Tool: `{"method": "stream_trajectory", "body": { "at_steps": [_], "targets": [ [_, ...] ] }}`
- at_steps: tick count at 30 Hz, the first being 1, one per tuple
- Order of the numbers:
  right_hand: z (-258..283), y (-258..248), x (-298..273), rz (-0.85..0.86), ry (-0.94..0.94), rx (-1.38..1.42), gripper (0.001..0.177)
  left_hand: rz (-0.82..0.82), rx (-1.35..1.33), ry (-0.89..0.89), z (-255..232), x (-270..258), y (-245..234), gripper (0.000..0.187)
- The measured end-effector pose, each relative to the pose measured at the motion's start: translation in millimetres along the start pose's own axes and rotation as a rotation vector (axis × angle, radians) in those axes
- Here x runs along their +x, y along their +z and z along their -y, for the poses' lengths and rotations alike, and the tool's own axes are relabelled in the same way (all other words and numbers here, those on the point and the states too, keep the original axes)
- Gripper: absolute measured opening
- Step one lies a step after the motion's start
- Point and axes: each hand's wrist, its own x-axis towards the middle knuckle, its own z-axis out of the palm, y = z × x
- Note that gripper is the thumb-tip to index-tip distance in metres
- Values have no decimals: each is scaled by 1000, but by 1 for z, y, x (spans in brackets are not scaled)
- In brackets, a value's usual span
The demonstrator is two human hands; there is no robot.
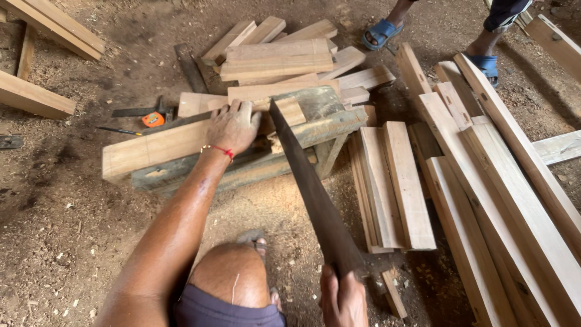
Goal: The person saws a piece of wood with a handsaw while holding it in place by hand on a low wooden workbench.
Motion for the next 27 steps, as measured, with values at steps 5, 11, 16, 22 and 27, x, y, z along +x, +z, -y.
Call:
{"method": "stream_trajectory", "body": {
  "at_steps": [5, 11, 16, 22, 27],
  "targets": [
    [80, 24, 80, 94, 74, 10, 48, -17, -1, 4, -1, -1, -3, 44],
    [96, 30, 99, 93, -18, 88, 47, 67, 9, -57, -8, 0, -8, 43],
    [9, 13, 14, 62, 11, 2, 47, 41, 64, -12, -2, 2, 0, 42],
    [-92, 29, -48, -454, 6, 288, 28, -3, 14, -6, -5, -1, -7, 44],
    [-117, 20, -50, -438, 162, 747, 40, -12, 26, -36, 1, 10, -2, 46]
  ]
}}
